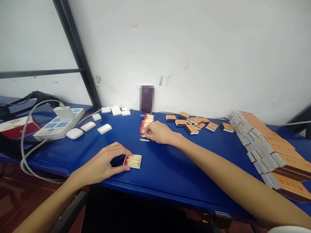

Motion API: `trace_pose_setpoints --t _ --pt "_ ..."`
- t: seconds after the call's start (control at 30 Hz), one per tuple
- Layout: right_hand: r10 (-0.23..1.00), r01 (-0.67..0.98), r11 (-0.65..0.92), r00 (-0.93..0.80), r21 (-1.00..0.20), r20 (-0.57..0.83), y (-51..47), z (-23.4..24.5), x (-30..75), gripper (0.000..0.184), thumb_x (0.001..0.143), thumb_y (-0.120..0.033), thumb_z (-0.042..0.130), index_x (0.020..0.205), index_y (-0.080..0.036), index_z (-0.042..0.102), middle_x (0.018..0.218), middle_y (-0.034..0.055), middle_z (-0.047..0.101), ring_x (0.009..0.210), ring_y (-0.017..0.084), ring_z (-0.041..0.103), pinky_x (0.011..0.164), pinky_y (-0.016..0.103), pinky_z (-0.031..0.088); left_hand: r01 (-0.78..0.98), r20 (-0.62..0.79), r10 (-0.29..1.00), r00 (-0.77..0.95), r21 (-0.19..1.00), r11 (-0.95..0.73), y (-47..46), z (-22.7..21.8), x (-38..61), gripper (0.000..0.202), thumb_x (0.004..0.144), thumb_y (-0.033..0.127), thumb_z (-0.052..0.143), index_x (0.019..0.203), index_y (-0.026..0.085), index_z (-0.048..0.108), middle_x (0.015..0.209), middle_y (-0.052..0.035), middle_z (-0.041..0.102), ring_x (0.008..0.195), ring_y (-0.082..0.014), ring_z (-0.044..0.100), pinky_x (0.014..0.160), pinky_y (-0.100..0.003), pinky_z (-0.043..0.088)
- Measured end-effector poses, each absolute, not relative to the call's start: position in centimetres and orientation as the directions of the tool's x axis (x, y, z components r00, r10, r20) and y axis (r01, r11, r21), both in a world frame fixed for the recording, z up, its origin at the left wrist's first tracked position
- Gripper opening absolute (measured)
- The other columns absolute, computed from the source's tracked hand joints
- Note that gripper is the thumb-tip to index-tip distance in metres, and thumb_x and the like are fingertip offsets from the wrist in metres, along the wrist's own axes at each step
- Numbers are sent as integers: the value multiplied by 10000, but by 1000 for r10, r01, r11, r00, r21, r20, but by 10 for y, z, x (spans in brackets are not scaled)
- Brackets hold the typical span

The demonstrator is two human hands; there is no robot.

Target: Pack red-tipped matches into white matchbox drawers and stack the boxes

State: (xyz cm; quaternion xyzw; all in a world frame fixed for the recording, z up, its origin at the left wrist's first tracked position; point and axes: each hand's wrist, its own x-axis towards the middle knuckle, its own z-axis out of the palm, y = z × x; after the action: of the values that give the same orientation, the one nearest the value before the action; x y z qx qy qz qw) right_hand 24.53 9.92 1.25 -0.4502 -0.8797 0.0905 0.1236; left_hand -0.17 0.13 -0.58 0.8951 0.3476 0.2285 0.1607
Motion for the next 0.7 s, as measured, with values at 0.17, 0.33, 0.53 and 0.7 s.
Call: trace_pose_setpoints --t 0.17,0.33,0.53,0.7 --pt "811 745 553 -584 -373 35 94 22 243 173 792 -170 557 662 -147 670 647 12 642 612 120 543 596 244 361 550 284 696 660 449 -704 1 -5 -1 269 907 364 679 1137 230 642 1118 -40 695 1057 -217 607 946 -374 488" --pt "808 745 508 -586 -433 -59 86 36 243 163 766 -197 610 845 -154 746 736 20 691 649 139 588 603 242 407 549 287 695 659 448 -706 1 -4 -1 255 906 357 681 1125 232 644 1112 -34 695 1051 -212 609 938 -359 489" --pt "813 784 535 -579 -316 -60 85 45 249 188 775 -166 584 876 -170 743 770 25 709 633 138 593 598 246 407 548 285 692 663 446 -708 2 -5 -1 263 906 356 684 1134 237 632 1119 -20 690 1051 -199 599 938 -340 480" --pt "786 740 587 -619 -329 9 88 34 248 263 817 -127 531 969 -158 744 834 50 727 698 157 623 657 262 443 542 289 693 661 455 -706 0 -6 -2 257 908 353 681 1133 238 634 1122 -27 684 1056 -206 597 936 -344 478"
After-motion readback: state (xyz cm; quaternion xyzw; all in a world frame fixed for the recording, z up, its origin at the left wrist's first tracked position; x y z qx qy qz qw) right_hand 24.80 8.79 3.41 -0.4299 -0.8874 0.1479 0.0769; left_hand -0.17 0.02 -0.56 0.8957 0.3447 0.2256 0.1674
